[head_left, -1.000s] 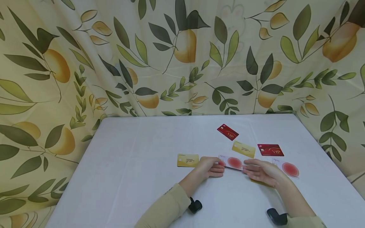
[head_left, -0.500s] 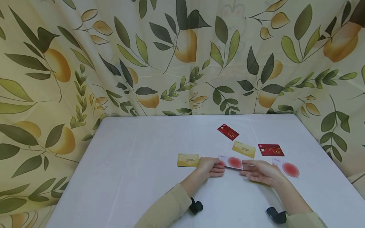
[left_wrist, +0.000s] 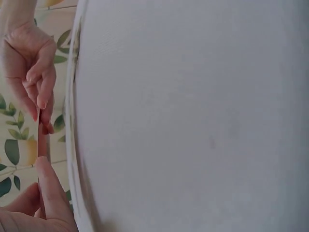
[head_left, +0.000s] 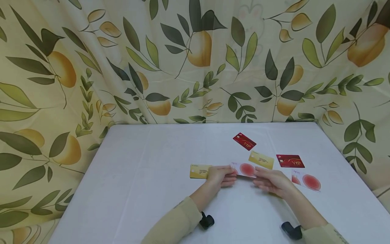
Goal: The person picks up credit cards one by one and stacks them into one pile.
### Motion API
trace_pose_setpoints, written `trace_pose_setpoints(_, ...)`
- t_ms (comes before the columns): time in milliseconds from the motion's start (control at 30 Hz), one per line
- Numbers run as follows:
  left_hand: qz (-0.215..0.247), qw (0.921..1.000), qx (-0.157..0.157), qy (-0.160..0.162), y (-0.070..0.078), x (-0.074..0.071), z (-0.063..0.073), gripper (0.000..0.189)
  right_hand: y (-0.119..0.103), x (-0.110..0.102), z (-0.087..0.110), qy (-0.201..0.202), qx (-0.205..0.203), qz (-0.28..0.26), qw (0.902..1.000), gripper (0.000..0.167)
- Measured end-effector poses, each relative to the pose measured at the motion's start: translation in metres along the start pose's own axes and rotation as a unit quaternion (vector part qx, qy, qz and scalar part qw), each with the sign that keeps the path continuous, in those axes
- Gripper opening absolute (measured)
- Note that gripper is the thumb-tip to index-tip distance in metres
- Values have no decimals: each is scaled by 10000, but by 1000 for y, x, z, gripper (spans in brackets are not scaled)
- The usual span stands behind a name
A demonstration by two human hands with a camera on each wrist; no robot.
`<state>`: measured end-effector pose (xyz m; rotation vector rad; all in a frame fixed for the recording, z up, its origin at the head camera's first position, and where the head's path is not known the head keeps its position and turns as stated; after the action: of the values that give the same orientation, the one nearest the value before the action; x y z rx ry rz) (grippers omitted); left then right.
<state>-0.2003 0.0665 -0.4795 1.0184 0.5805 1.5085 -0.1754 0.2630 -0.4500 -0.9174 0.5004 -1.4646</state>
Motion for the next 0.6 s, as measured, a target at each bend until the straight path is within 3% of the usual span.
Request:
trace_pose_setpoints(167, 74, 9997, 170, -142, 7, -10, 3, 26, -5, 10, -2, 22, -148, -24, 9999, 68)
trace_pose_setpoints(367, 184, 9991, 331, -182, 15, -24, 7, 27, -9, 25, -5, -202, -385, 72, 9990, 62)
trace_pose_setpoints(600, 215, 9979, 560, -236, 25, -41, 14, 29, -11, 45, -11, -109, -452, 304, 9985, 57)
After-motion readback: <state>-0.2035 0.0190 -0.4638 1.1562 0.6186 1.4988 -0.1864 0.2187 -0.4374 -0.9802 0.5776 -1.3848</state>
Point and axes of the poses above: each hand's wrist, its own z-axis away from the middle knuckle, its own x-axis out of the palm, y = z × x, the point moved 2 cm from there along -z, towards the middle knuckle, and after that the axes turned 6 degrees about -y, right-handed, at the moved point
